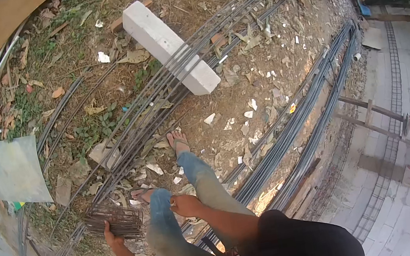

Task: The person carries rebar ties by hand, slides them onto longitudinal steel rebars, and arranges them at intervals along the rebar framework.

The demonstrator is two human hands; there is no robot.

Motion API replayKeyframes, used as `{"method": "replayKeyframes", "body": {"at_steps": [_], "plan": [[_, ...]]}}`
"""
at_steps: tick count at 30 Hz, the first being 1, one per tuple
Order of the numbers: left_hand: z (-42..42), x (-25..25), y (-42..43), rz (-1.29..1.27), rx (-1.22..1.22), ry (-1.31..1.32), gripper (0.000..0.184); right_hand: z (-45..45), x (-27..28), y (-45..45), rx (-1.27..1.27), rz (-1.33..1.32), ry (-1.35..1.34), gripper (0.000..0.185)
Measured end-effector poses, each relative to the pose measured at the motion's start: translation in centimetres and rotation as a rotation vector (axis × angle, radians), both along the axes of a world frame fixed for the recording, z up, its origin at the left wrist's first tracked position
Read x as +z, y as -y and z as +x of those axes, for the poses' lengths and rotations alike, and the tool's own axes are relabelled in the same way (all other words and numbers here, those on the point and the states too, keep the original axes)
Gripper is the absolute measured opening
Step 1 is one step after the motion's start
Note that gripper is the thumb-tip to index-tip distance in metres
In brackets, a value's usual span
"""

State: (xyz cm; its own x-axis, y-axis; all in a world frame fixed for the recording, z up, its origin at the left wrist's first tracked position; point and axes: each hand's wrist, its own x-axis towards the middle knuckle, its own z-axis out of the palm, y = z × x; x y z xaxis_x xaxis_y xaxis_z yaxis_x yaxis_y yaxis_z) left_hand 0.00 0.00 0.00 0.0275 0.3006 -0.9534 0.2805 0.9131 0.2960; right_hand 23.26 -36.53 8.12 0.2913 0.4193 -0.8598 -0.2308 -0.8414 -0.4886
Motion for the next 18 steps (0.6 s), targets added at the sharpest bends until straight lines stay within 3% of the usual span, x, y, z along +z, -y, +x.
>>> {"method": "replayKeyframes", "body": {"at_steps": [2,3,5,7,8,10,12,14,15,17,18], "plan": [[-2.4,1.0,-1.3,0.023,-0.051,-0.116,0.051,-1.3,-4.7,-0.9,-0.116,0.094,0.012,0.033],[0.3,5.0,2.0,-0.021,-0.091,-0.089,0.054,1.5,2.0,2.8,-0.303,0.072,0.06,0.032],[-3.4,9.5,0.1,-0.015,-0.164,-0.031,0.048,1.0,4.4,2.6,-0.669,0.189,-0.137,0.03],[-4.9,14.9,-0.3,-0.037,-0.306,0.021,0.039,1.8,9.1,5.2,-0.822,0.176,-0.096,0.027],[-4.4,15.3,-0.2,0.005,-0.326,0.029,0.034,1.7,6.6,9.0,-0.634,0.194,0.192,0.025],[-4.6,19.8,0.4,0.046,-0.42,0.023,0.028,1.3,12.2,15.3,-0.718,-0.036,0.313,0.028],[-3.6,25.2,1.1,0.021,-0.575,-0.031,0.027,-0.1,18.6,21.6,-0.804,-0.249,0.303,0.027],[-0.1,31.7,2.4,0.01,-0.801,-0.101,0.031,-3.8,19.2,29.2,-0.948,-0.346,0.299,0.028],[1.2,35.3,3.4,0.015,-0.952,-0.116,0.036,-5.3,23.3,31.4,-0.77,-0.5,0.425,0.025],[3.8,39.2,5.8,0.048,-1.162,-0.151,0.044,-10.1,18.4,39.8,-0.206,-0.525,0.591,0.026],[3.5,39.4,6.6,0.049,-1.267,-0.169,0.044,-10.7,21.6,39.2,-0.493,-0.54,0.411,0.024]]}}
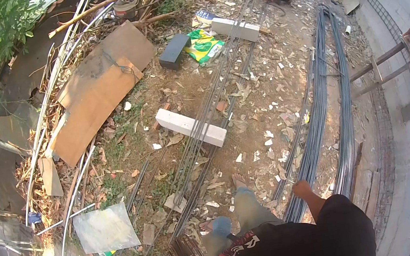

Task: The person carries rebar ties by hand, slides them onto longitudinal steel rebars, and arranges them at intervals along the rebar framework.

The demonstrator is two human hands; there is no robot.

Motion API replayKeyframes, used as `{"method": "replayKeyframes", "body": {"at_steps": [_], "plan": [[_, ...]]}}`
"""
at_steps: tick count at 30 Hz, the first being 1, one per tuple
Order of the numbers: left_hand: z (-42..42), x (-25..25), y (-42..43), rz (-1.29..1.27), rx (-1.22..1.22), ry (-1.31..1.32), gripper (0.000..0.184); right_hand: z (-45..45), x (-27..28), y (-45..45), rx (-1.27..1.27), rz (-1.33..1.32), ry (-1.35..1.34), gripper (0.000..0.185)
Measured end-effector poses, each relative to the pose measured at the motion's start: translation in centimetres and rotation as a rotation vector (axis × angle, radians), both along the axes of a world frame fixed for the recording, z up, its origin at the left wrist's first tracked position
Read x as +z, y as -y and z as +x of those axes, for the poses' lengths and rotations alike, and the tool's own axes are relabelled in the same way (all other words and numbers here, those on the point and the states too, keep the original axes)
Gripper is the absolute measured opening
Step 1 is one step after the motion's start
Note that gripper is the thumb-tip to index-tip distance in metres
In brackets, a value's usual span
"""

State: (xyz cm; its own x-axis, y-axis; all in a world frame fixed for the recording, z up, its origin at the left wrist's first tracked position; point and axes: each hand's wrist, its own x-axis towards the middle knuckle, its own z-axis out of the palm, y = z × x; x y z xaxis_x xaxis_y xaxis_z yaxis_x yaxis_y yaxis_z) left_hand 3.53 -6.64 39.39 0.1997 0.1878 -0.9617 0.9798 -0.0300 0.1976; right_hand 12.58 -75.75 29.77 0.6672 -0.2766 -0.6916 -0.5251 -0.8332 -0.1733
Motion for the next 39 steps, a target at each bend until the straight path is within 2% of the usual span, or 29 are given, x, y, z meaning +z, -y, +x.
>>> {"method": "replayKeyframes", "body": {"at_steps": [1,3,4,5,6,9,11,13,18,19,21,25,26,27,29,31,33,36,38,39], "plan": [[-0.2,-1.1,0.3,0.004,-0.104,0.002,0.044,-0.1,2.5,-0.5,-0.301,0.093,-0.084,0.023],[-0.8,-5.7,0.0,0.05,-0.34,0.038,0.044,-1.5,0.1,1.2,0.676,-0.177,-0.146,0.023],[0.1,-6.0,0.5,0.085,-0.484,0.097,0.045,-1.6,2.1,0.5,0.754,-0.171,-0.106,0.023],[0.3,-6.8,1.1,0.154,-0.593,0.275,0.041,-1.4,2.9,-0.2,0.832,-0.166,-0.049,0.024],[0.9,-6.8,1.9,0.247,-0.705,0.449,0.038,-1.6,2.5,-0.4,0.785,-0.094,-0.013,0.022],[1.7,-1.4,8.5,0.458,-1.038,0.945,0.032,-2.1,-0.8,1.4,-0.128,0.36,-0.028,0.019],[3.5,-1.3,11.9,0.433,-1.231,1.005,0.032,-1.3,-1.9,4.1,-0.399,0.446,0.029,0.017],[7.2,-0.9,14.8,0.338,-1.262,0.897,0.032,-0.4,-3.5,8.3,-0.615,0.49,0.127,0.016],[21.1,-0.5,23.4,0.149,-1.14,0.543,0.033,3.4,-6.5,20.8,-1.192,0.601,0.537,0.013],[24.1,-0.2,25.8,0.113,-1.116,0.479,0.033,3.8,-5.5,23.1,-1.389,0.738,0.563,0.006],[29.9,-0.2,31.3,0.041,-1.091,0.416,0.034,6.8,-3.0,24.3,-1.302,0.51,0.575,0.012],[41.4,-1.5,44.9,-0.118,-1.102,0.391,0.034,12.0,5.8,25.1,-1.058,0.391,0.412,0.023],[44.2,-2.3,49.0,-0.162,-1.123,0.39,0.035,12.4,4.7,25.0,-1.122,0.422,0.406,0.029],[46.8,-3.0,53.0,-0.211,-1.145,0.392,0.035,12.3,1.1,25.7,-1.14,0.457,0.389,0.031],[50.8,-4.3,59.7,-0.288,-1.21,0.382,0.035,13.5,3.0,25.6,-1.183,0.437,0.347,0.03],[54.3,-5.9,64.6,-0.322,-1.268,0.363,0.036,13.3,0.9,26.0,-1.23,0.462,0.303,0.029],[57.6,-6.1,67.9,-0.329,-1.299,0.323,0.036,13.0,0.2,26.0,-1.411,0.456,0.282,0.029],[64.1,-7.8,68.5,-0.27,-1.323,0.283,0.036,13.8,1.8,26.4,-1.484,0.353,0.243,0.026],[69.9,-8.1,67.3,-0.206,-1.322,0.253,0.037,17.4,8.4,25.2,-1.494,0.23,0.201,0.023],[72.7,-8.4,66.4,-0.163,-1.319,0.244,0.037,18.8,9.6,25.2,-1.541,0.217,0.189,0.023]]}}
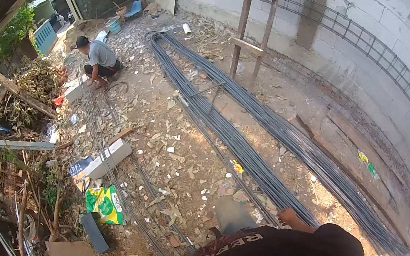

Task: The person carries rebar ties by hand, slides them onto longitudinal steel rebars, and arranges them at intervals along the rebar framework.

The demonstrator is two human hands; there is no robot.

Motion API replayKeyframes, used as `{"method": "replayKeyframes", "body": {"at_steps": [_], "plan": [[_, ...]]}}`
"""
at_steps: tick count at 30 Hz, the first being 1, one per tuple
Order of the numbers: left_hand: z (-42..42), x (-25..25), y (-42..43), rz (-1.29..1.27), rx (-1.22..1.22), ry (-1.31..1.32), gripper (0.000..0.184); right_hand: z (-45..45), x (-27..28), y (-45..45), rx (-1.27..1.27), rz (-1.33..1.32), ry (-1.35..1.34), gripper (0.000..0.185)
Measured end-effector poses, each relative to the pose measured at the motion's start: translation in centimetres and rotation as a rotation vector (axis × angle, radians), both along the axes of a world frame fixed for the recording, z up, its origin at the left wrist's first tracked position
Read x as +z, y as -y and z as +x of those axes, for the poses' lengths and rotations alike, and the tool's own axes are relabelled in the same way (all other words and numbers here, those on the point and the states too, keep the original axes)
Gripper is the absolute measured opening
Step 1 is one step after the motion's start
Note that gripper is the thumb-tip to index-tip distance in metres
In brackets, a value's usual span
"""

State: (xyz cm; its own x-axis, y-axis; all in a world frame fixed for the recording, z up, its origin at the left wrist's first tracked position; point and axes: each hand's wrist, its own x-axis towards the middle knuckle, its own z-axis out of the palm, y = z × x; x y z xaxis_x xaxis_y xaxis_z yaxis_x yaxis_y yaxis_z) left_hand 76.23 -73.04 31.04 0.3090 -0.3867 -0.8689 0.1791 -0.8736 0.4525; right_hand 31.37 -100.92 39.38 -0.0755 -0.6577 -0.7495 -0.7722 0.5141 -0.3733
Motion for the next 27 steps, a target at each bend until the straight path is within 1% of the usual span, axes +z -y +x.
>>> {"method": "replayKeyframes", "body": {"at_steps": [2,3,4,5,6,7,8,9,10,11,12,13,14,15,17,18,20,21,23,26,27], "plan": [[5.7,-0.9,-2.2,0.018,-0.027,0.06,0.037,1.8,-1.2,1.1,-0.035,0.03,0.0,0.022],[8.4,-1.9,-3.3,-0.003,-0.086,0.118,0.038,2.8,-2.6,1.9,-0.045,0.053,0.011,0.022],[11.1,-3.4,-4.4,-0.082,-0.24,0.227,0.038,3.2,-5.0,3.0,-0.043,0.081,0.02,0.022],[13.7,-4.9,-4.7,-0.21,-0.49,0.405,0.038,4.1,-7.5,4.4,-0.034,0.116,0.036,0.021],[16.0,-6.4,-4.2,-0.287,-0.618,0.532,0.038,4.7,-10.7,6.0,-0.02,0.154,0.048,0.021],[18.8,-5.9,-1.5,-0.348,-0.8,0.693,0.037,5.4,-14.1,7.7,-0.002,0.193,0.062,0.021],[18.9,0.4,4.3,-0.112,-0.28,0.191,0.038,6.3,-16.8,9.4,0.024,0.227,0.071,0.021],[18.7,9.6,11.8,0.141,0.382,-0.065,0.039,8.2,-18.7,12.1,0.039,0.242,0.099,0.021],[20.8,6.4,13.1,0.021,0.166,0.074,0.048,12.1,-17.4,16.2,0.028,0.233,0.156,0.021],[22.0,4.8,13.0,0.105,0.082,0.156,0.055,15.0,-15.2,20.5,0.034,0.177,0.273,0.02],[23.0,5.2,14.0,0.194,-0.002,0.232,0.062,20.6,-8.0,25.2,0.04,0.127,0.393,0.021],[24.1,8.3,17.7,0.148,0.084,0.16,0.064,23.9,-11.2,30.6,-0.146,0.166,0.434,0.023],[25.2,9.5,21.1,0.089,0.173,0.09,0.067,27.9,-12.0,36.0,-0.119,0.034,0.508,0.02],[26.1,8.5,22.3,0.126,0.157,0.136,0.066,32.0,-9.5,40.8,-0.097,-0.007,0.524,0.025],[26.8,8.8,25.8,0.223,0.23,0.063,0.066,39.6,-3.7,49.6,0.098,-0.137,0.49,0.03],[27.6,9.5,28.2,0.269,0.265,0.03,0.065,42.4,-1.8,53.8,0.109,-0.163,0.519,0.031],[29.1,9.4,31.3,0.282,0.327,-0.023,0.062,47.4,0.2,60.4,0.123,-0.207,0.589,0.034],[29.9,9.0,32.4,0.272,0.351,-0.054,0.06,49.2,1.4,62.9,0.109,-0.228,0.555,0.034],[32.6,7.4,34.5,0.256,0.386,-0.097,0.057,52.1,1.8,67.2,0.056,-0.271,0.499,0.033],[38.0,5.1,38.4,0.221,0.421,-0.152,0.052,53.0,-1.1,70.5,-0.039,-0.221,0.438,0.035],[40.6,4.6,40.7,0.188,0.424,-0.164,0.05,52.7,-3.8,70.0,-0.142,-0.181,0.382,0.029]]}}
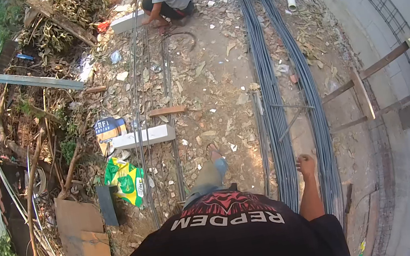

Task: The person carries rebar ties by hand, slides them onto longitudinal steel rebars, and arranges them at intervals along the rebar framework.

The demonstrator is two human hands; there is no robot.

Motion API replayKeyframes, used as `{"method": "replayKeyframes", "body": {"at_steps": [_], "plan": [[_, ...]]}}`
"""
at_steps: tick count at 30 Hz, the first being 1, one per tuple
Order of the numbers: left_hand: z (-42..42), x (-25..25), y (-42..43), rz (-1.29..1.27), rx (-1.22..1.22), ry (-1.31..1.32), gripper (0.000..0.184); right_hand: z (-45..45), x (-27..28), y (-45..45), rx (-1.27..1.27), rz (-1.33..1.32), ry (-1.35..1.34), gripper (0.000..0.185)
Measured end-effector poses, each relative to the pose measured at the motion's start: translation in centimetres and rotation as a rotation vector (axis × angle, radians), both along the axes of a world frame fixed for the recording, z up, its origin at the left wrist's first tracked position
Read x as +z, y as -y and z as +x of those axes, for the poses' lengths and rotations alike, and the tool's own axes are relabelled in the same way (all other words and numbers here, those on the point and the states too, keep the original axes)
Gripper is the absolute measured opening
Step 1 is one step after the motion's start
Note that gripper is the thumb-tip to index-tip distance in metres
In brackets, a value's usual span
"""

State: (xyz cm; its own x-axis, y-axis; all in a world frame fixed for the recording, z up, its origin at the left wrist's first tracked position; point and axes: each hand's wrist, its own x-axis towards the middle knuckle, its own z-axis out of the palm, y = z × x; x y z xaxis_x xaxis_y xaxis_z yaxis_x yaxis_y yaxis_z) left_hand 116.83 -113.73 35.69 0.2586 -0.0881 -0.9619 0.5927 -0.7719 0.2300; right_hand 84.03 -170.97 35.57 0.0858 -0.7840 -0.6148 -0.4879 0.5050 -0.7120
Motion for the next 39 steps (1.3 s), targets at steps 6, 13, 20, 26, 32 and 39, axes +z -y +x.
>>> {"method": "replayKeyframes", "body": {"at_steps": [6,13,20,26,32,39], "plan": [[14.9,-2.5,9.9,-0.212,0.283,-0.292,0.04,1.5,-10.0,-5.2,0.24,0.43,-0.247,0.014],[34.4,-1.4,32.0,-0.253,0.193,0.077,0.024,14.8,-15.8,6.6,0.592,-0.03,0.05,0.018],[45.6,-3.7,48.4,-0.107,0.095,0.148,0.034,34.4,-9.2,33.8,-0.039,0.278,-0.016,0.028],[48.7,-0.3,57.5,-0.124,-0.169,0.123,0.04,47.4,-0.7,52.7,0.069,0.098,-0.045,0.03],[53.9,-3.0,67.2,-0.347,0.323,0.022,0.05,56.7,-1.2,64.0,0.125,0.094,0.121,0.028],[69.2,-9.9,80.4,-0.383,0.017,0.06,0.048,62.6,-7.3,68.3,0.413,0.314,-0.11,0.031]]}}
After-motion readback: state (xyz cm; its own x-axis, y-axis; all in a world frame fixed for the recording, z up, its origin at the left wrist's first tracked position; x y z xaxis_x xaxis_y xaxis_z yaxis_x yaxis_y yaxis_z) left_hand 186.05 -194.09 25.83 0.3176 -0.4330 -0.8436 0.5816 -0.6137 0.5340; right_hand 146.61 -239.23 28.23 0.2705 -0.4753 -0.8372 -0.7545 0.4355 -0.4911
